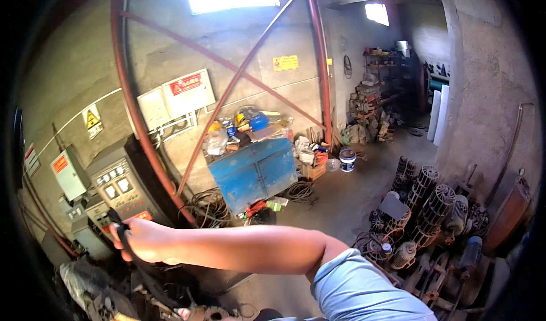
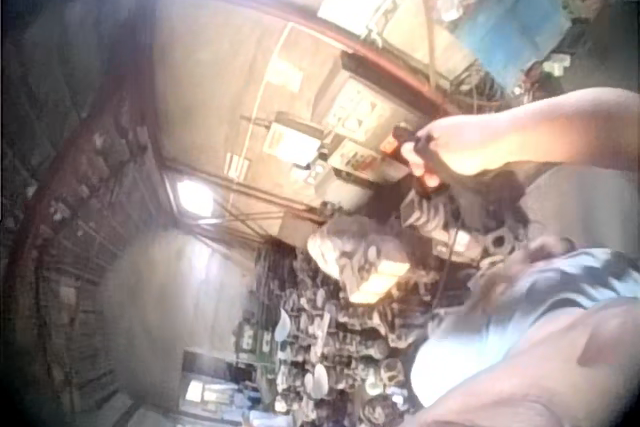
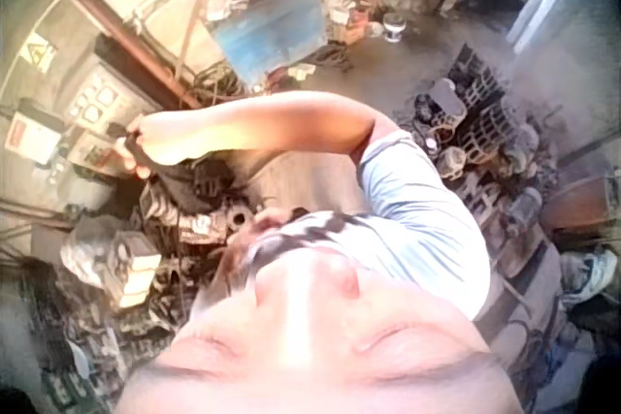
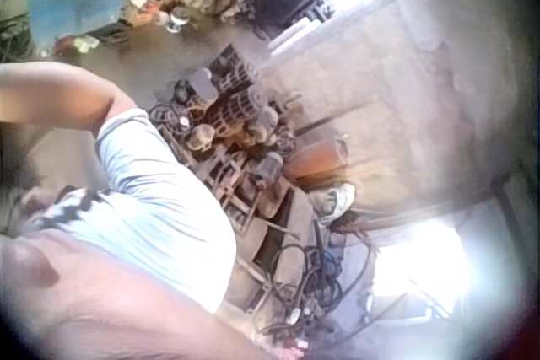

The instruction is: The person scrubs a circular metal part with a wire brush, then collects bolts into a container, measures a bolt with calipers, and walks through the workshop.

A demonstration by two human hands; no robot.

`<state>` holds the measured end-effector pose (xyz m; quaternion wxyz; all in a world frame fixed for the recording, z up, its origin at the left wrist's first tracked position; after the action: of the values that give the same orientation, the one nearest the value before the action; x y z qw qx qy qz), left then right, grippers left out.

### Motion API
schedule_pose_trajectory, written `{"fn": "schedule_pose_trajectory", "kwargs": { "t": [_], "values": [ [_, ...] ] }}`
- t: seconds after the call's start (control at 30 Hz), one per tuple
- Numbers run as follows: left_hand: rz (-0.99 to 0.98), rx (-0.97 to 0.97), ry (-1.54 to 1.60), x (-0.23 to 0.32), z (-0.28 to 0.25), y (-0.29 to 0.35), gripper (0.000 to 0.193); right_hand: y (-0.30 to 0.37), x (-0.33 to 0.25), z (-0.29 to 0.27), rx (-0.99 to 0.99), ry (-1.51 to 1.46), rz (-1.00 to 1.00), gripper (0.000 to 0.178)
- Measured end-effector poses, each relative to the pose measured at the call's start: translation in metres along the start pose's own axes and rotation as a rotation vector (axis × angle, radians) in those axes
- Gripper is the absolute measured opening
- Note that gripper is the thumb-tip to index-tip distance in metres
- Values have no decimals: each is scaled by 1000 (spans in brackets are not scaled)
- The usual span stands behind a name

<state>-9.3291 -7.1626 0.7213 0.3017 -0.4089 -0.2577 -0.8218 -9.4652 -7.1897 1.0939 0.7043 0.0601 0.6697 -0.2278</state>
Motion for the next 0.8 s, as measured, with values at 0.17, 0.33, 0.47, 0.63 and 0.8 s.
{"fn": "schedule_pose_trajectory", "kwargs": {
  "t": [0.17, 0.33, 0.47, 0.63, 0.8],
  "values": [
    [-586, 249, -546, 272, -70, 15, 42, -38, -75, -228, 248, 36, 251, 42],
    [763, 892, -979, 478, -194, -109, 22, -77, -49, -424, 130, -171, 187, 37],
    [1006, 761, -822, 565, -254, -361, 2, -46, -18, -598, 237, 93, 252, 37],
    [565, 39, -935, 564, -243, -690, 74, 30, 37, -828, 401, 110, 174, 28],
    [719, -16, -1351, 561, -192, -937, 78, 142, 46, -1036, 584, 154, 359, 33]
  ]
}}
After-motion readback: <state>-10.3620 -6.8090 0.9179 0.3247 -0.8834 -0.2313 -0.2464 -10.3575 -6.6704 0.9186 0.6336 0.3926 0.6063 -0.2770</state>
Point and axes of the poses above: each hand's wrist, its own y-axis away from the middle knuckle, its own z-axis out of the palm, x = y × z, the point moved 9 cm from there along -y, towards the middle knuckle, and after that the axes turned 1 degree about z, right-handed, at the moved point
